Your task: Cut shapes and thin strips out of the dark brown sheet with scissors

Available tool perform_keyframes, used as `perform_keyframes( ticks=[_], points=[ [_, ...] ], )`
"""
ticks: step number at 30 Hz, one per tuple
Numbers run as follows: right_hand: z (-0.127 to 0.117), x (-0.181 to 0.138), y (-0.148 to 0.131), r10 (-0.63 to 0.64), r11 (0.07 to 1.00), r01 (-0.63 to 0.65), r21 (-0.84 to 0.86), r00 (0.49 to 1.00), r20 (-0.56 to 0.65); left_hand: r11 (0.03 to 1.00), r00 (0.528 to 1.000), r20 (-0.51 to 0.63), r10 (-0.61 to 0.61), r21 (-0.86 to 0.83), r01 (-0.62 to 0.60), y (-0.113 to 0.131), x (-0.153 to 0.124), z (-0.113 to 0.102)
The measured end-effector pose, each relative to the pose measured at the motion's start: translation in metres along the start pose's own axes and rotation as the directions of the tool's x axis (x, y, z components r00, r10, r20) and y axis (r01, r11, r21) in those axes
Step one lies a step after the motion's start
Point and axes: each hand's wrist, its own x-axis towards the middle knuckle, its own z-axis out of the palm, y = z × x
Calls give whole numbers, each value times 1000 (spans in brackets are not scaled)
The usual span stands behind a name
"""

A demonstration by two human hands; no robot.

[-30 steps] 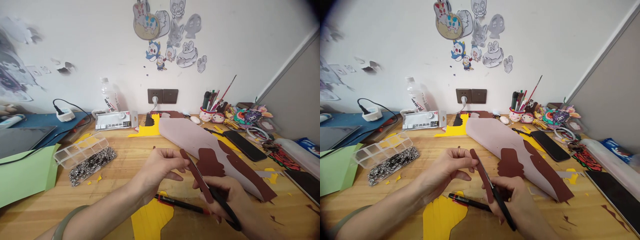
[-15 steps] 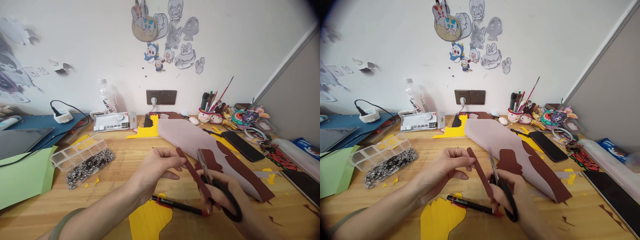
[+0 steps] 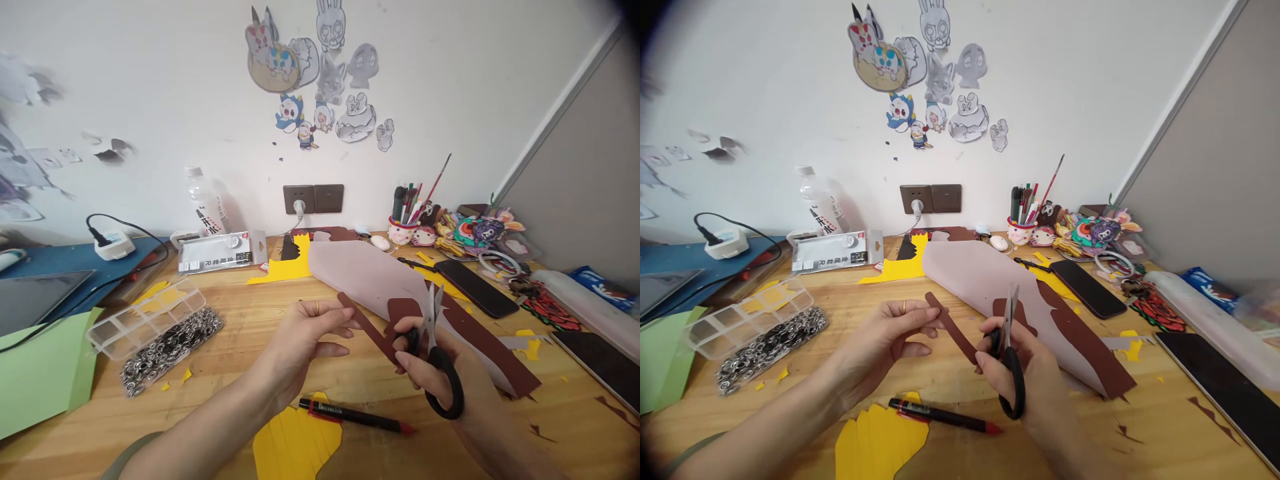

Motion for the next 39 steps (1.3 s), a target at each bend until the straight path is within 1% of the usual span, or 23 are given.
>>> perform_keyframes(
  ticks=[3, 6, 8, 11, 14, 16, 18, 21, 23, 26, 28, 31, 34, 39],
  points=[
    [3, -2, -3, -11, 1000, 11, -15, 999, -40, 999, 1000, 23, -6, 31, 5, -2, -1, 1],
    [3, -4, -2, -14, 1000, 14, -21, 1000, -24, 995, 999, 47, -22, 96, 17, -5, -3, 2],
    [2, -5, 1, -9, 1000, 9, -27, 1000, -1, 994, 999, 44, -22, 108, 17, -6, -3, 3],
    [-2, -7, 2, -8, 1000, 9, -14, 999, 47, 997, 999, 33, -22, 81, 19, -4, -3, 3],
    [-5, -6, -1, -45, 998, 41, 49, 996, 73, 999, 999, 41, -23, 45, 21, -1, -5, 4],
    [-7, -4, -4, -44, 999, 41, 36, 994, 96, 999, 998, 58, -26, 34, 24, 2, -7, 5],
    [-6, 0, -4, 11, 999, -3, -46, 987, 163, 999, 996, 81, -37, 35, 34, 5, -9, 5],
    [-3, 3, -2, 95, 988, -54, -147, 953, 287, 998, 991, 124, -42, 49, 36, 7, -11, 5],
    [-1, 1, -1, 98, 987, -43, -156, 926, 364, 998, 990, 134, -37, 59, 29, 8, -11, 5],
    [-1, -4, 1, 95, 987, -26, -157, 887, 451, 995, 993, 110, -45, 88, 35, 8, -9, 5],
    [-1, -7, 2, 90, 983, -6, -183, 885, 456, 994, 995, 93, -48, 105, 38, 7, -8, 5],
    [-2, -10, 4, 80, 964, 35, -263, 907, 413, 993, 996, 80, -38, 113, 29, 6, -8, 6],
    [-3, -11, 3, 96, 953, 26, -302, 919, 383, 992, 996, 74, -40, 121, 31, 5, -8, 6],
    [-2, -11, -2, 110, 948, 26, -319, 909, 403, 992, 996, 85, -33, 122, 22, 3, -8, 4]
  ],
)
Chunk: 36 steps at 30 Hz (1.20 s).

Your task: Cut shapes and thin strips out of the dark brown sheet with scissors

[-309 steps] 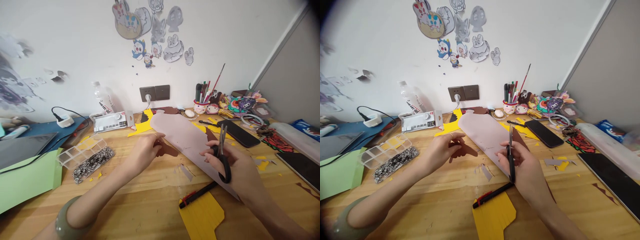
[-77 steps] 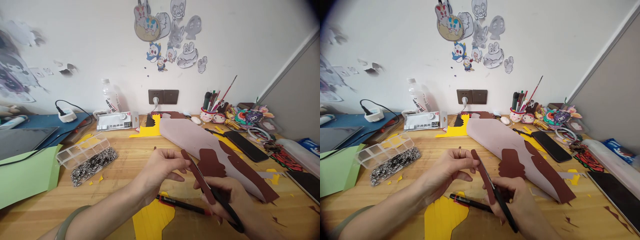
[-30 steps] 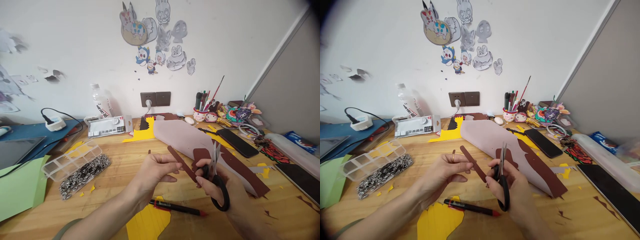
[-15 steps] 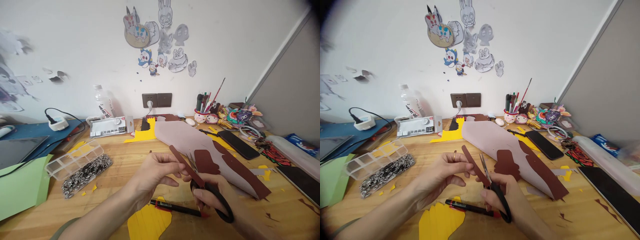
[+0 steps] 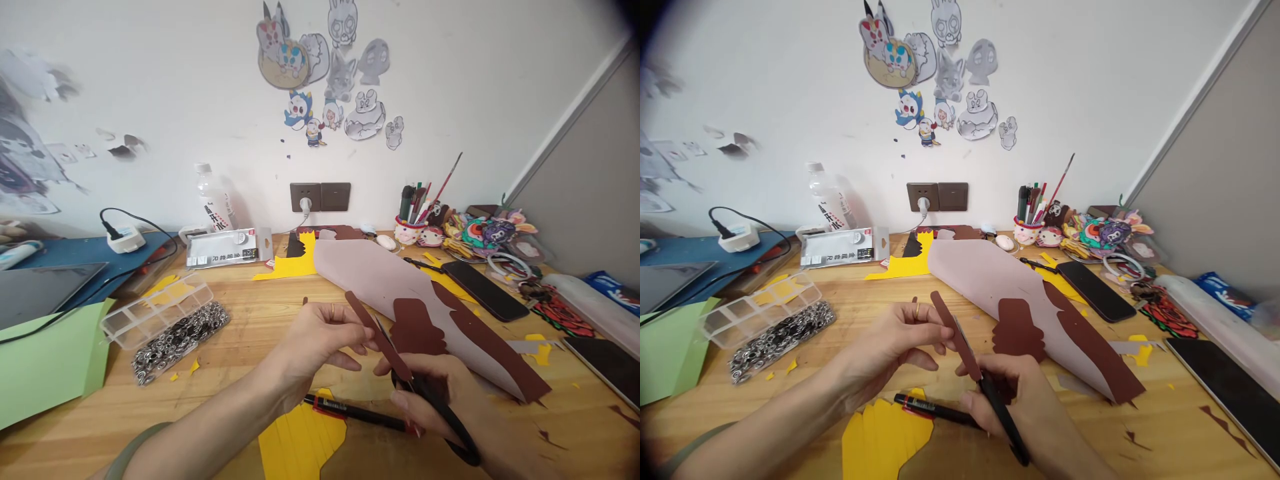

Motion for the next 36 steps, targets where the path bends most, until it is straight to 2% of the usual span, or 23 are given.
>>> perform_keyframes(
  ticks=[18, 22, 36],
  points=[
    [0, 2, 6, -1, 999, 0, -50, 1000, -13, 999, 999, 48, -13, 29, 12, -2, 0, -3],
    [-1, 2, 6, 14, 999, -13, -33, 1000, 24, 1000, 999, 49, -22, 8, 22, -1, 2, -3],
    [1, 2, 12, 32, 999, -32, -28, 999, -26, 999, 998, 58, -28, 36, 26, 0, 2, -5]
  ],
)
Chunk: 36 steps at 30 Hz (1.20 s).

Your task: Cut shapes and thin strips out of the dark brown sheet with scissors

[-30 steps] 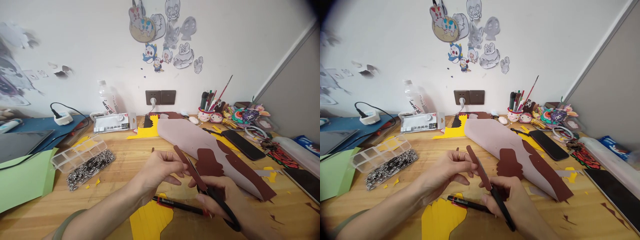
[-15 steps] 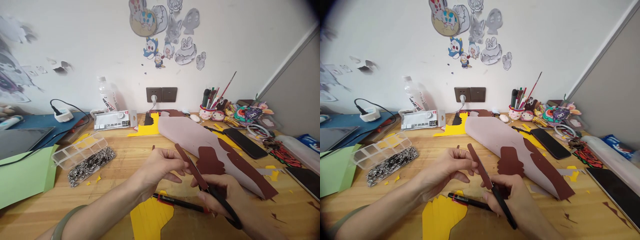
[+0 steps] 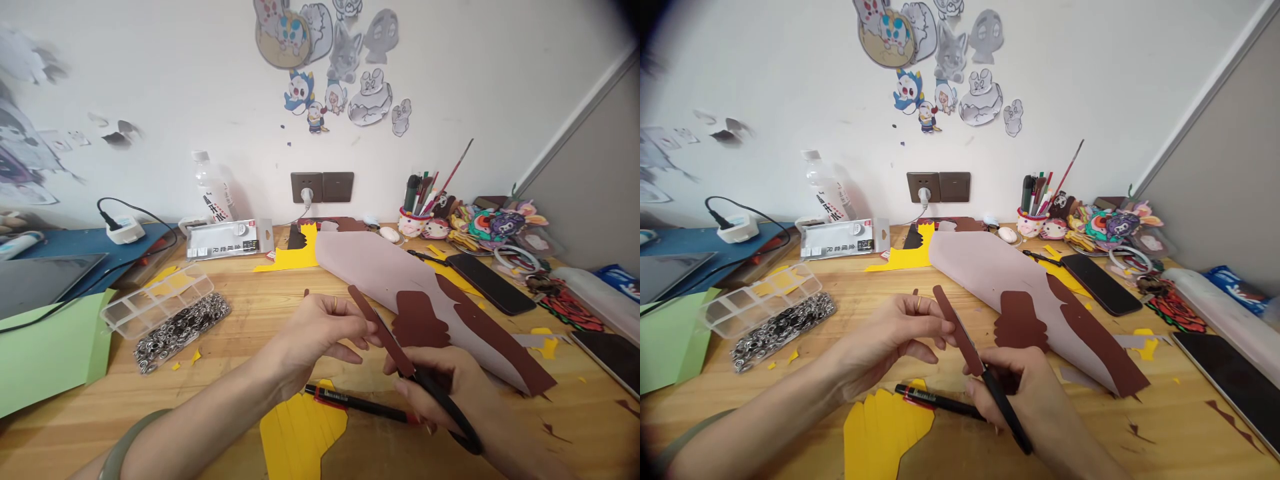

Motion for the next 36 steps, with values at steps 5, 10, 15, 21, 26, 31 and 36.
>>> perform_keyframes(
  ticks=[5, 10, 15, 21, 26, 31, 36],
  points=[
    [0, -1, -1, 14, 1000, -14, -22, 1000, -13, 1000, 1000, -3, -2, 3, 2, 0, 0, 0],
    [0, 1, 2, -23, 998, 22, -65, 1000, -12, 1000, 1000, 1, -12, 0, 12, 0, 1, -1],
    [0, 2, 7, 4, 995, -7, -97, 1000, -26, 1000, 1000, 4, -1, -2, 1, -2, 1, -2],
    [1, 1, 4, 24, 991, -26, -134, 1000, -17, 1000, 1000, 10, -4, -2, 4, -2, 1, -2],
    [2, 2, 3, 14, 993, -17, -119, 1000, -26, 1000, 999, 29, 20, -9, -20, -2, 2, -3],
    [3, 4, 6, 20, 997, -19, -75, 1000, 2, 999, 1000, -17, 22, -47, -23, -1, 4, -3],
    [3, 4, 7, 34, 999, -36, -30, 998, -46, 997, 1000, -22, 18, -75, -19, -1, 4, -3]
  ],
)
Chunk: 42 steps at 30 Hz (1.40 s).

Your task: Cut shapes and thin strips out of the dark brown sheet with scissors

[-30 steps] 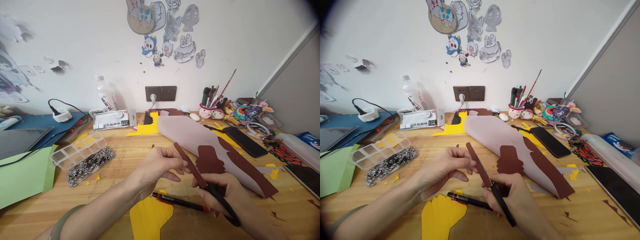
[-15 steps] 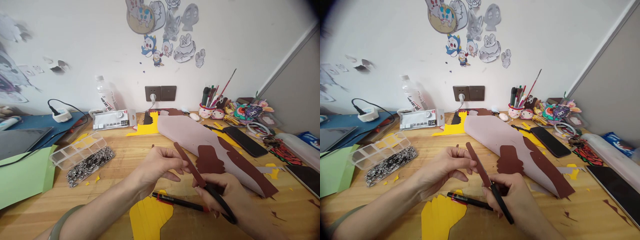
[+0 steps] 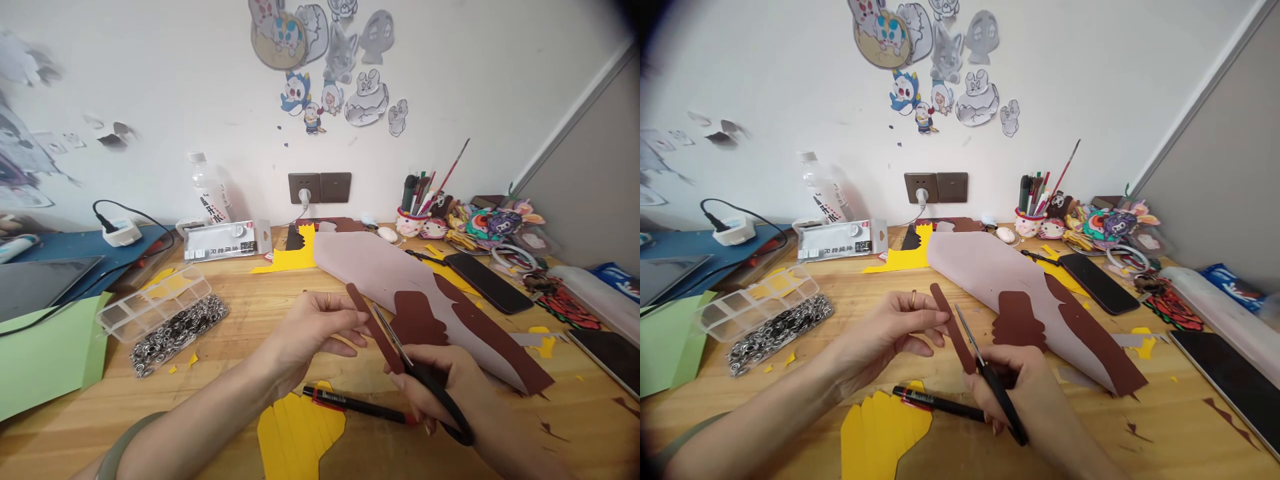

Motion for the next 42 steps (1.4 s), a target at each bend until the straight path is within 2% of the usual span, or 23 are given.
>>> perform_keyframes(
  ticks=[7, 15, 42],
  points=[
    [-2, -4, -19, 14, 999, -17, 40, 997, 74, 1000, 1000, 3, -14, 10, 14, 1, -3, 2],
    [-3, -5, -19, 21, 997, -29, 71, 993, 112, 999, 1000, 2, -14, 36, 14, 0, -2, 2],
    [-2, -4, -14, -10, 1000, 11, -3, 999, 50, 998, 999, 10, -45, 41, 45, -3, -4, 6]
  ],
)
